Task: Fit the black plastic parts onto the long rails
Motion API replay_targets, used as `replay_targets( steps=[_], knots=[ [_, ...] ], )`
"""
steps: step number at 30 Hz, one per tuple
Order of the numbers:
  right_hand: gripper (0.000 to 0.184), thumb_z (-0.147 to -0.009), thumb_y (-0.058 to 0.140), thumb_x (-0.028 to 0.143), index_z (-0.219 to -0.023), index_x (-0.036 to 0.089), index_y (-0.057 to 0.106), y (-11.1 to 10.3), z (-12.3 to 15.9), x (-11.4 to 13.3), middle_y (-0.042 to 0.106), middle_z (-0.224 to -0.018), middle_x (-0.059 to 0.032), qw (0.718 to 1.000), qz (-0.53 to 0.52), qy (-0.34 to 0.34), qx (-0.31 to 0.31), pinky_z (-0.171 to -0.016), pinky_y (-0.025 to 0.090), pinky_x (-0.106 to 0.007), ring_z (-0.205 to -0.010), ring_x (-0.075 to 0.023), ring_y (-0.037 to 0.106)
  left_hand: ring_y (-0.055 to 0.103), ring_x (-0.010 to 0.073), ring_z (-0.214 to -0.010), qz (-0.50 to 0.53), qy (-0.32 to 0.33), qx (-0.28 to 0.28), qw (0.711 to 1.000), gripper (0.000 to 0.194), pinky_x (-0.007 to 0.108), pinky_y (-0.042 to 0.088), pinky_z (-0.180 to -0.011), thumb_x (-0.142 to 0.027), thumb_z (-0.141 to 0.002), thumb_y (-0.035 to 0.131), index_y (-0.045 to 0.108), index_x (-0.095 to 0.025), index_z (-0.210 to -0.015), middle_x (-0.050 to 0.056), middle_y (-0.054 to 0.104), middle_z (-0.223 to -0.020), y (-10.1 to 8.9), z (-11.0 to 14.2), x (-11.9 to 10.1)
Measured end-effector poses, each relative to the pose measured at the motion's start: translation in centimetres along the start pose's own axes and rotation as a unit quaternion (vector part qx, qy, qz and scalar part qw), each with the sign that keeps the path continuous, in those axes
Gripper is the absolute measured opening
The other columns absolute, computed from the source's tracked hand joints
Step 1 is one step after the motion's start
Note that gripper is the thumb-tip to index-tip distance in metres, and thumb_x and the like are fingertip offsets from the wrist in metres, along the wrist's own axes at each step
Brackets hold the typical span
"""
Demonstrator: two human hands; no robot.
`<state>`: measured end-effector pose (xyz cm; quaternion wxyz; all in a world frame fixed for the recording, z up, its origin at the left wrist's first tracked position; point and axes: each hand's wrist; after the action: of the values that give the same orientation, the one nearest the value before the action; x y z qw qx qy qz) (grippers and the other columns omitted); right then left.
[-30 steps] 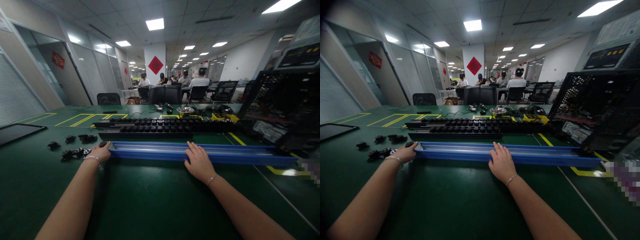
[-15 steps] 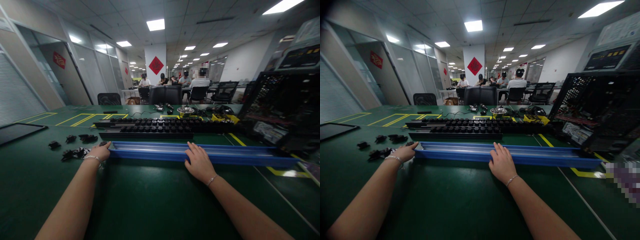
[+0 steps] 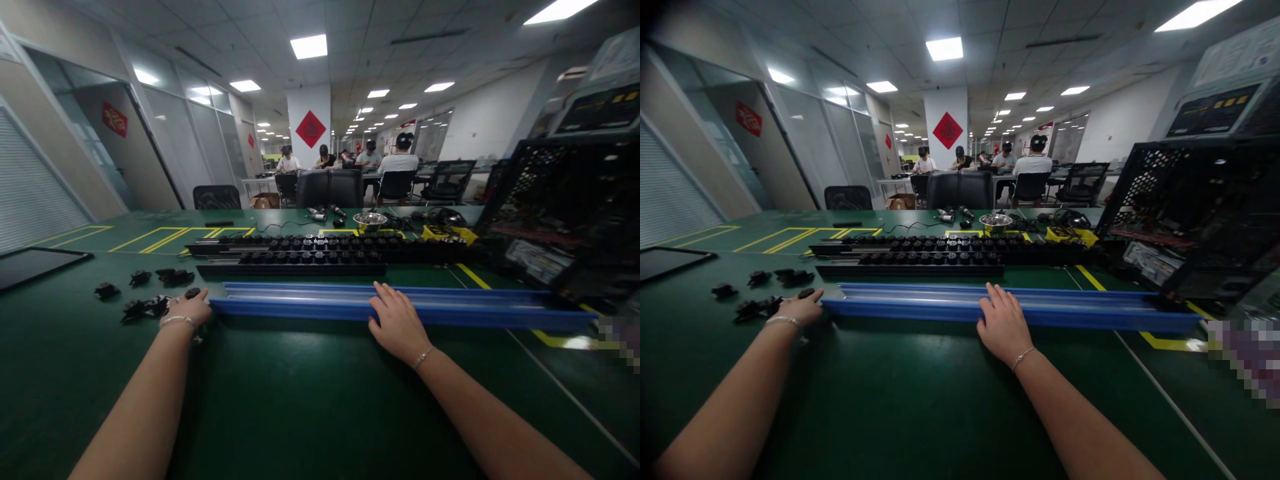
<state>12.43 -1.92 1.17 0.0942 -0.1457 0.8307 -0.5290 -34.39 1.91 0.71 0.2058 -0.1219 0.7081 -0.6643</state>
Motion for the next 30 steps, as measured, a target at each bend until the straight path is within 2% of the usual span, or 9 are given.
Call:
replay_targets(
  steps=[4, 9, 13, 17, 19, 22, 26, 28, 30],
  knots=[
    [0.025, -0.078, 0.047, 0.023, -0.098, 0.016, 0.061, 0.0, 0.0, 0.0, 0.043, -0.138, -0.0151, 1.0, -0.001, 0.001, 0.002, -0.105, 0.028, -0.044, -0.129, -0.0284, 0.037, 0.017, 0.0406, -0.135, 0.0, -0.083, 0.02, 0.996, 0.061, 0.063, 0.032, -0.092, -0.041, -0.073, 0.048, 0.044, -0.032, -0.133, 0.011, 0.031, -0.147, 0.1, 1.2, -0.4],
    [0.026, -0.079, 0.047, 0.023, -0.1, 0.016, 0.061, 0.0, 0.0, -0.1, 0.043, -0.139, -0.0152, 1.0, -0.005, -0.003, 0.003, -0.105, 0.028, -0.044, -0.128, -0.0284, 0.037, 0.01, 0.0445, -0.135, 0.012, -0.125, -0.021, 0.992, 0.054, 0.069, 0.027, -0.089, -0.048, -0.077, 0.046, 0.051, -0.03, -0.128, 0.013, 0.024, -0.15, 0.1, 2.1, -0.3],
    [0.032, -0.078, 0.047, 0.022, -0.107, 0.017, 0.06, 0.0, 0.1, -0.2, 0.043, -0.138, -0.0156, 1.0, -0.015, -0.008, 0.002, -0.104, 0.029, -0.045, -0.129, -0.0281, 0.036, 0.01, 0.0489, -0.132, 0.035, -0.115, -0.096, 0.988, 0.045, 0.074, 0.025, -0.086, -0.046, -0.078, 0.048, 0.059, -0.026, -0.117, 0.011, 0.031, -0.147, 0.0, 2.7, 0.1],
    [0.04, -0.08, 0.047, 0.025, -0.117, 0.016, 0.056, 0.0, 0.0, -0.5, 0.044, -0.138, -0.0146, 1.0, -0.023, -0.013, -0.012, -0.103, 0.031, -0.045, -0.129, -0.0274, 0.037, 0.009, 0.0466, -0.134, 0.076, -0.053, -0.187, 0.978, 0.046, 0.071, 0.024, -0.093, -0.042, -0.086, 0.034, 0.057, -0.02, -0.119, 0.012, 0.024, -0.149, -1.3, 3.5, -1.5],
    [0.04, -0.082, 0.045, 0.029, -0.119, 0.016, 0.055, -0.1, 0.0, -0.9, 0.047, -0.136, -0.0132, 0.999, -0.035, -0.012, -0.02, -0.103, 0.032, -0.044, -0.127, -0.026, 0.04, 0.011, 0.0424, -0.135, 0.082, -0.003, -0.225, 0.971, 0.049, 0.065, 0.025, -0.099, -0.04, -0.089, 0.027, 0.054, -0.016, -0.122, 0.012, 0.021, -0.15, -2.0, 4.0, -3.6],
    [0.04, -0.086, 0.041, 0.034, -0.118, 0.016, 0.056, -0.3, -0.1, -1.6, 0.054, -0.13, -0.0104, 0.998, -0.056, -0.011, -0.028, -0.101, 0.035, -0.042, -0.123, -0.0232, 0.045, 0.02, 0.0327, -0.136, 0.08, 0.098, -0.259, 0.958, 0.047, 0.05, 0.028, -0.106, -0.036, -0.089, 0.029, 0.054, -0.012, -0.122, 0.014, 0.029, -0.147, -2.5, 5.3, -8.2],
    [0.039, -0.089, 0.037, 0.037, -0.114, 0.016, 0.059, -0.5, -0.4, -2.7, 0.058, -0.125, -0.0083, 0.997, -0.063, -0.018, -0.028, -0.101, 0.035, -0.04, -0.118, -0.022, 0.049, 0.022, 0.0227, -0.137, 0.079, 0.287, -0.258, 0.919, 0.04, 0.043, 0.027, -0.109, -0.033, -0.089, 0.035, 0.053, -0.019, -0.122, 0.008, 0.032, -0.147, -1.7, 8.6, -14.2],
    [0.04, -0.089, 0.036, 0.037, -0.115, 0.016, 0.058, -0.5, -0.7, -3.7, 0.061, -0.12, -0.0084, 0.997, -0.065, -0.012, -0.029, -0.099, 0.037, -0.039, -0.114, -0.0212, 0.052, 0.024, 0.0217, -0.137, 0.076, 0.356, -0.241, 0.9, 0.039, 0.042, 0.026, -0.11, -0.033, -0.09, 0.036, 0.053, -0.021, -0.123, 0.007, 0.033, -0.147, -1.0, 10.2, -16.1],
    [0.04, -0.088, 0.037, 0.035, -0.115, 0.015, 0.058, -0.8, -0.9, -5.2, 0.063, -0.115, -0.0101, 0.998, -0.053, 0.026, -0.038, -0.096, 0.039, -0.039, -0.11, -0.022, 0.054, 0.026, 0.0222, -0.136, 0.069, 0.386, -0.218, 0.894, 0.039, 0.043, 0.026, -0.109, -0.034, -0.09, 0.037, 0.052, -0.023, -0.124, 0.006, 0.033, -0.147, -0.2, 11.3, -16.9]
  ],
)
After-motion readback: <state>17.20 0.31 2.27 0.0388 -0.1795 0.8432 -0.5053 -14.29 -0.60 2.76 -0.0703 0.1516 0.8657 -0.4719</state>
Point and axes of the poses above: each hand's wrist, its own z-axis away from the middle knuckle, its own y-axis out of the palm, x = y × z
